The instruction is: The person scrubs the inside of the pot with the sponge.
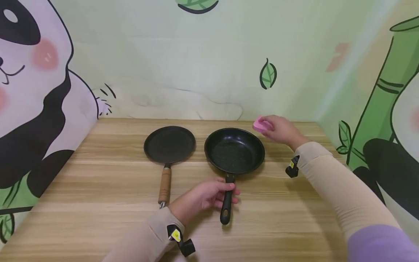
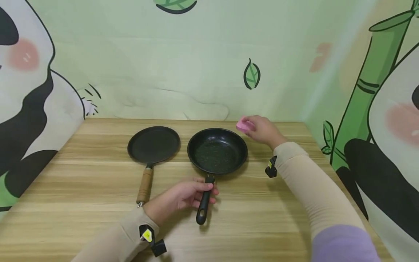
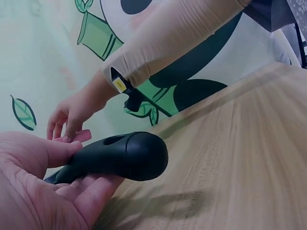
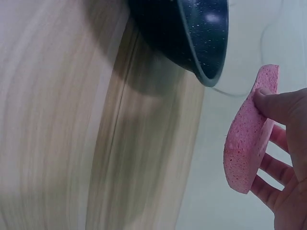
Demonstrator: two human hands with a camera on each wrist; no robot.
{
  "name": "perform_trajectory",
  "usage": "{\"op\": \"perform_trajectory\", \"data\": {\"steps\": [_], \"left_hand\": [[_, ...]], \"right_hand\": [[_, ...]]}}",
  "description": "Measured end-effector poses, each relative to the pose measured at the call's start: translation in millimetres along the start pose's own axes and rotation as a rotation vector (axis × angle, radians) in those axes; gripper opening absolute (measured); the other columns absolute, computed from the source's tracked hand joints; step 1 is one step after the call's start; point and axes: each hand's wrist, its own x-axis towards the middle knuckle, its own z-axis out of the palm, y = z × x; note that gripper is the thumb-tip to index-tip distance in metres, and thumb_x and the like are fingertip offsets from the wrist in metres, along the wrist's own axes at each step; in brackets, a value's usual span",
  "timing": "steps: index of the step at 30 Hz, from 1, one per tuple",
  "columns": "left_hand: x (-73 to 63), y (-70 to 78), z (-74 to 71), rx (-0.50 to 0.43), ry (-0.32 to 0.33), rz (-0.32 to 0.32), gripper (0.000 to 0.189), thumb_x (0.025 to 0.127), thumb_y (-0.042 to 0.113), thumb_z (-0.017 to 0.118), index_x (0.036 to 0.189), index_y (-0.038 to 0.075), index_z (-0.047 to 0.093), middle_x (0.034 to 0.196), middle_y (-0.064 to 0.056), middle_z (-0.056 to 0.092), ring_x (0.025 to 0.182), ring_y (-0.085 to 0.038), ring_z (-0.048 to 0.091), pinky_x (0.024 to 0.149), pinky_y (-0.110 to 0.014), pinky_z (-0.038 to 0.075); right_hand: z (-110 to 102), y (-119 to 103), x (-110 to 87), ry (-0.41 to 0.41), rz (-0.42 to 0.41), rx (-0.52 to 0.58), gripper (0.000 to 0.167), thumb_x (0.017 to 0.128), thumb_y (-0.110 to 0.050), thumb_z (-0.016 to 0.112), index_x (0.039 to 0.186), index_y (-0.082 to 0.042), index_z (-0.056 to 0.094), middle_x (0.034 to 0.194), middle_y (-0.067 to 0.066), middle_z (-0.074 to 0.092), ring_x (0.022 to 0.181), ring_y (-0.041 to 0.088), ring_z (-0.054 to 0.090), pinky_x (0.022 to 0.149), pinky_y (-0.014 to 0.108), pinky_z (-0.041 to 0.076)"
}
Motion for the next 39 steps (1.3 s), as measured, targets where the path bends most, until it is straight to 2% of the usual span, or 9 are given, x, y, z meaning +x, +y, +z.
{"op": "perform_trajectory", "data": {"steps": [5,10,14,20,25,32,36,39], "left_hand": [[10.6,2.4,-0.8,-0.028,0.028,0.043,0.012,0.103,0.016,0.058,0.101,0.005,0.063,0.106,-0.012,0.075,0.089,-0.022,0.075,0.068,-0.034,0.061],[23.1,1.8,-3.7,-0.058,0.023,0.074,0.014,0.103,0.019,0.059,0.103,0.006,0.061,0.112,-0.014,0.074,0.095,-0.026,0.075,0.069,-0.033,0.061],[27.2,-3.4,-12.1,-0.075,-0.05,0.094,0.02,0.105,0.021,0.055,0.116,0.004,0.053,0.121,-0.016,0.07,0.098,-0.027,0.074,0.07,-0.035,0.061],[24.0,-4.3,-20.5,-0.102,-0.205,0.128,0.051,0.102,0.011,0.055,0.145,-0.001,0.029,0.132,-0.023,0.063,0.1,-0.029,0.073,0.075,-0.043,0.061],[22.0,-4.9,-18.3,-0.123,-0.219,0.152,0.056,0.102,0.008,0.054,0.149,-0.002,0.026,0.133,-0.022,0.063,0.096,-0.025,0.074,0.072,-0.04,0.062],[25.8,-8.5,-14.5,-0.151,-0.187,0.186,0.054,0.102,0.005,0.054,0.147,-0.003,0.026,0.129,-0.023,0.064,0.092,-0.026,0.075,0.066,-0.038,0.061],[26.9,-8.8,-14.8,-0.15,-0.167,0.193,0.052,0.101,0.006,0.054,0.145,-0.002,0.028,0.129,-0.025,0.064,0.091,-0.028,0.075,0.065,-0.039,0.062],[26.2,-8.9,-14.3,-0.151,-0.15,0.192,0.053,0.101,0.006,0.054,0.147,-0.003,0.027,0.128,-0.026,0.064,0.089,-0.029,0.075,0.065,-0.04,0.062]], "right_hand": [[10.6,2.6,7.7,-0.046,-0.011,0.015,0.049,0.095,-0.014,0.069,0.141,-0.003,0.054,0.137,0.024,0.057,0.125,0.043,0.053,0.108,0.06,0.039],[25.9,9.9,14.7,-0.076,0.009,0.039,0.045,0.096,-0.013,0.066,0.14,-0.007,0.056,0.14,0.022,0.056,0.129,0.041,0.051,0.112,0.059,0.036],[37.1,14.3,17.6,-0.085,0.023,0.037,0.043,0.097,-0.011,0.064,0.139,-0.009,0.057,0.138,0.022,0.058,0.124,0.039,0.054,0.109,0.059,0.039],[39.5,10.3,24.2,-0.063,0.02,0.016,0.044,0.097,-0.01,0.064,0.14,-0.009,0.057,0.138,0.021,0.058,0.124,0.039,0.055,0.11,0.059,0.039],[39.2,6.1,25.6,-0.071,0.016,-0.003,0.044,0.097,-0.01,0.063,0.14,-0.008,0.056,0.138,0.022,0.058,0.123,0.039,0.055,0.109,0.059,0.039],[41.3,11.3,16.4,-0.037,-0.093,0.0,0.036,0.096,-0.005,0.063,0.131,-0.002,0.062,0.131,0.023,0.062,0.122,0.039,0.057,0.109,0.056,0.041],[41.7,5.6,-2.6,0.003,-0.208,-0.002,0.03,0.093,-0.002,0.065,0.123,0.002,0.066,0.127,0.025,0.064,0.12,0.043,0.058,0.107,0.057,0.042],[45.5,-0.6,-21.1,0.026,-0.266,-0.012,0.031,0.092,-0.004,0.069,0.123,0.001,0.067,0.13,0.025,0.063,0.12,0.045,0.056,0.106,0.059,0.041]]}}
